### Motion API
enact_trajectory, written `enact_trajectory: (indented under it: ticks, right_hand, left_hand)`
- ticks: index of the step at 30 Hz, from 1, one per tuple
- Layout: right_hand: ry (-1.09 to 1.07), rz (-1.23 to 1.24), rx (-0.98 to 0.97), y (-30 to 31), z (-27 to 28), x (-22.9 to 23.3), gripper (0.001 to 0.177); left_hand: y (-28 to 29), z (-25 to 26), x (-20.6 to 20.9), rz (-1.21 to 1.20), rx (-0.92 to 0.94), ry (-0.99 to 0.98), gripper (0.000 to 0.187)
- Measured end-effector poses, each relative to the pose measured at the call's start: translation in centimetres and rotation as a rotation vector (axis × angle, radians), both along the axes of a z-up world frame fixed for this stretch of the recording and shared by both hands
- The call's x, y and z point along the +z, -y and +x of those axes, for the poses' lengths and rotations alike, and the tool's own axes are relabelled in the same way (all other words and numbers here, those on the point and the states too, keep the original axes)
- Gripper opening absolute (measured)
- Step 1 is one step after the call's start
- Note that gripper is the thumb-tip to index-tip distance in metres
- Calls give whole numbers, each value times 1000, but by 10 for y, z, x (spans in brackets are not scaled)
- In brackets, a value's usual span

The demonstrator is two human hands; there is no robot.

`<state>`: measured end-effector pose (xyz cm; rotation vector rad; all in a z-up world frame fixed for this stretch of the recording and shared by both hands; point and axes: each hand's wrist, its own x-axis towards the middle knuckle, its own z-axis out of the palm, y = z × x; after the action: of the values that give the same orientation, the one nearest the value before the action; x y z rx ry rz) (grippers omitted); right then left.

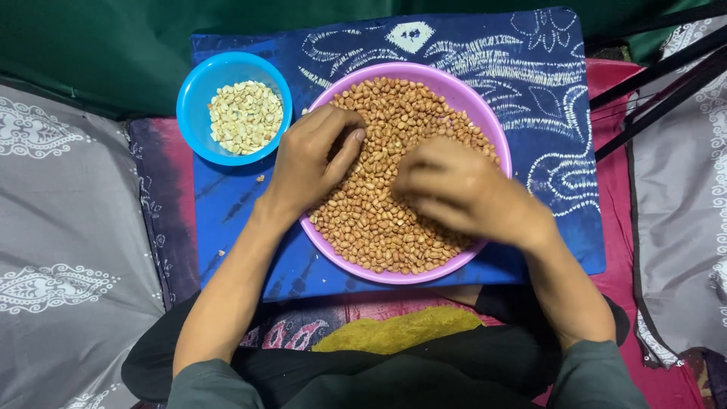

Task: Manually sorting nuts by sifting through a large bowl and picking out specific pieces to place in a separate container.

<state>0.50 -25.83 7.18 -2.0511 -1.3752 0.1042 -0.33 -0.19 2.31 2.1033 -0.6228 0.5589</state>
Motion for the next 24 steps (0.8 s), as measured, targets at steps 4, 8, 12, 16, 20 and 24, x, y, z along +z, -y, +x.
enact_trajectory:
  ticks: [4,8,12,16,20,24]
  right_hand:
    - [-21,-47,135,-15,-32,-12,13]
    - [169,-267,30,-16,-21,-32,13]
    - [129,-377,-76,-18,7,-19,17]
    - [78,-365,-119,-11,23,-37,19]
    - [-4,-265,-111,-4,33,-17,15]
    - [-103,-153,-171,9,33,24,13]
  left_hand:
    - [0,1,-5,-2,-9,14,11]
    - [1,1,-6,-3,-15,18,11]
    - [-1,2,-6,-12,-15,-2,11]
    - [-1,1,-6,-16,-18,-18,10]
    - [0,-1,-1,-15,-12,-19,10]
    - [-1,1,-3,-6,1,-26,10]
